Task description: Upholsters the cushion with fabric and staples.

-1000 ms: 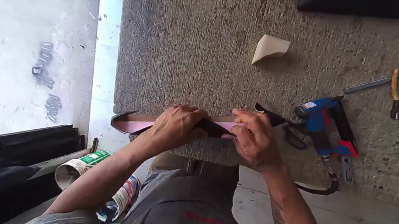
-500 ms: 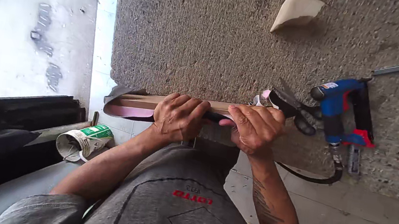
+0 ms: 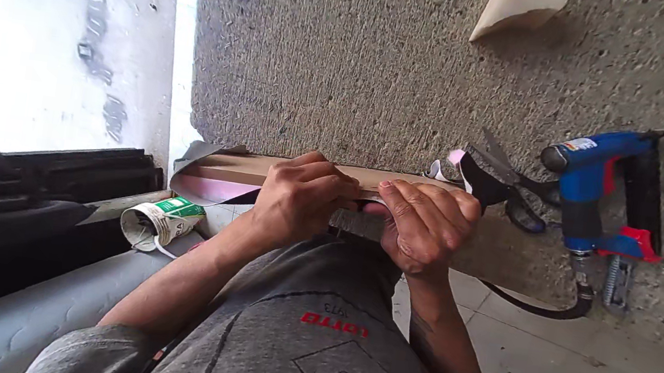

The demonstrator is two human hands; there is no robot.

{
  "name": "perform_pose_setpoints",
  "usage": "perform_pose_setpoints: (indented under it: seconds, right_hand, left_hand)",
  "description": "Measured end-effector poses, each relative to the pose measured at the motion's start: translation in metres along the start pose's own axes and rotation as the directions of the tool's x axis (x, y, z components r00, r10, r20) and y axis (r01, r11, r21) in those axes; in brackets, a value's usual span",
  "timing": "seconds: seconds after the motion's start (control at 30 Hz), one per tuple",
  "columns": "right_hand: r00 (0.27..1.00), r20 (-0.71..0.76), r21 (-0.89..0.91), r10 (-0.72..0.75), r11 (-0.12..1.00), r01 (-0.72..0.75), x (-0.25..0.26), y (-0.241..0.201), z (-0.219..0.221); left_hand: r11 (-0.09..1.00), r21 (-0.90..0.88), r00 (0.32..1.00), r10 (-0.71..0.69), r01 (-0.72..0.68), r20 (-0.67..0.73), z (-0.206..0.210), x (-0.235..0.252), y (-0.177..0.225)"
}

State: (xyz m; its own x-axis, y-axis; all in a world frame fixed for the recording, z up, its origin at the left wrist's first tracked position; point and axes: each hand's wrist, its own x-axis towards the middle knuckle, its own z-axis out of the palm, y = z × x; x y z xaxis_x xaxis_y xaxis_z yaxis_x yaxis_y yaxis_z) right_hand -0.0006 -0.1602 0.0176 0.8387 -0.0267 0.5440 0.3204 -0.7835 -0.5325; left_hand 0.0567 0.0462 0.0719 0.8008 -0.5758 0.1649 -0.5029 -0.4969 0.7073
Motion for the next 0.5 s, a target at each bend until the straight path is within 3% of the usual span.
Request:
perform_pose_setpoints:
  seconds: [0.13, 0.3, 0.4, 0.5]
  right_hand:
    - [1.000, -0.017, 0.017, -0.014, 1.000, 0.014, 0.000, 0.002, 0.001]
    - [0.993, -0.089, 0.011, 0.075, 0.997, -0.074, 0.002, -0.009, 0.007]
    - [0.981, -0.018, 0.006, 0.193, 0.981, -0.193, 0.009, -0.017, 0.002]
    - [0.953, 0.081, -0.005, 0.293, 0.956, -0.293, 0.018, -0.025, -0.004]
  left_hand:
    - [0.984, 0.163, 0.978, 0.100, -0.069, -0.186, 0.017, -0.006, -0.001]
    - [0.980, 0.198, 0.949, 0.053, 0.011, -0.311, 0.028, -0.006, 0.004]
    - [0.975, 0.167, 0.971, -0.109, 0.146, -0.211, 0.022, 0.003, 0.012]
    - [0.927, 0.134, 0.927, -0.363, 0.350, 0.093, 0.000, 0.026, 0.018]
